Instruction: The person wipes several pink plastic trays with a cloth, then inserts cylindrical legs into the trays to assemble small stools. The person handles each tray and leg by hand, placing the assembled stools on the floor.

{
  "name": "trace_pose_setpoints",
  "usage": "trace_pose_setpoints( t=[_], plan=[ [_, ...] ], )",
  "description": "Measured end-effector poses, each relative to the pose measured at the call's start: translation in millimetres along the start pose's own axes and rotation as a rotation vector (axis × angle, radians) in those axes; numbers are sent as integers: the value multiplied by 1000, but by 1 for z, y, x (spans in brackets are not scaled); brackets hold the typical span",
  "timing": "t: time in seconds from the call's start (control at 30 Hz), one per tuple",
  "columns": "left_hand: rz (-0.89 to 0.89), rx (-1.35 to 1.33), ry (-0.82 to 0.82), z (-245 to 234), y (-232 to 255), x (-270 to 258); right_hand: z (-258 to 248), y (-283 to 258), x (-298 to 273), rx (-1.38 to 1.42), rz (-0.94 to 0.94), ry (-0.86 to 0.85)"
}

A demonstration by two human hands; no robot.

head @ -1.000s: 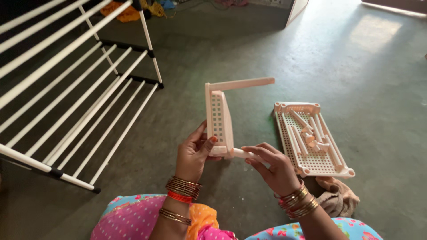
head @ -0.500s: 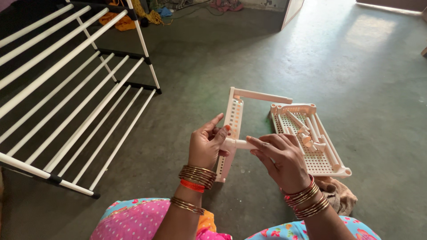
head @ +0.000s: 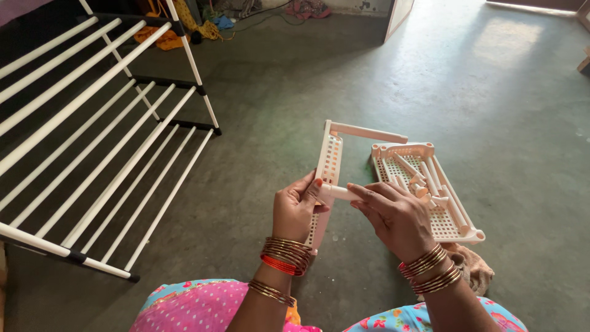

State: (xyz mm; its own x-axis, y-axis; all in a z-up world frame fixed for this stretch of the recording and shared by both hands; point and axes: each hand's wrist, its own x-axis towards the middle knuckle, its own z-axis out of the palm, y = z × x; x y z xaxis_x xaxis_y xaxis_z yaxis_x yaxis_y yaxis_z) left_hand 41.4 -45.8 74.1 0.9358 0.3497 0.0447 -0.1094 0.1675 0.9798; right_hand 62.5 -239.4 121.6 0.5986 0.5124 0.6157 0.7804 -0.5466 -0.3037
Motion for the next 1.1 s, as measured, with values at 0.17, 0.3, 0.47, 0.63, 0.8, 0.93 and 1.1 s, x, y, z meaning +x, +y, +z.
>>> trace_pose_setpoints(
  t=[0.17,0.3,0.47,0.63,0.8,0.93,1.1],
  plan=[
    [12,-35,-19,3,-4,2,-4,5,2,17,-13,-14],
    [11,-35,-38,2,-5,3,-7,12,5,47,-2,-89],
    [-7,-24,-39,3,0,2,-12,14,10,31,55,-194],
    [-15,-11,-39,3,5,0,-15,16,18,141,191,-321],
    [-23,-31,-51,2,6,0,-12,27,21,192,151,-344],
    [-35,-40,-51,1,5,-2,-7,39,20,260,194,-397],
    [-46,-39,-50,3,3,-2,-10,41,26,383,217,-468]
  ],
)
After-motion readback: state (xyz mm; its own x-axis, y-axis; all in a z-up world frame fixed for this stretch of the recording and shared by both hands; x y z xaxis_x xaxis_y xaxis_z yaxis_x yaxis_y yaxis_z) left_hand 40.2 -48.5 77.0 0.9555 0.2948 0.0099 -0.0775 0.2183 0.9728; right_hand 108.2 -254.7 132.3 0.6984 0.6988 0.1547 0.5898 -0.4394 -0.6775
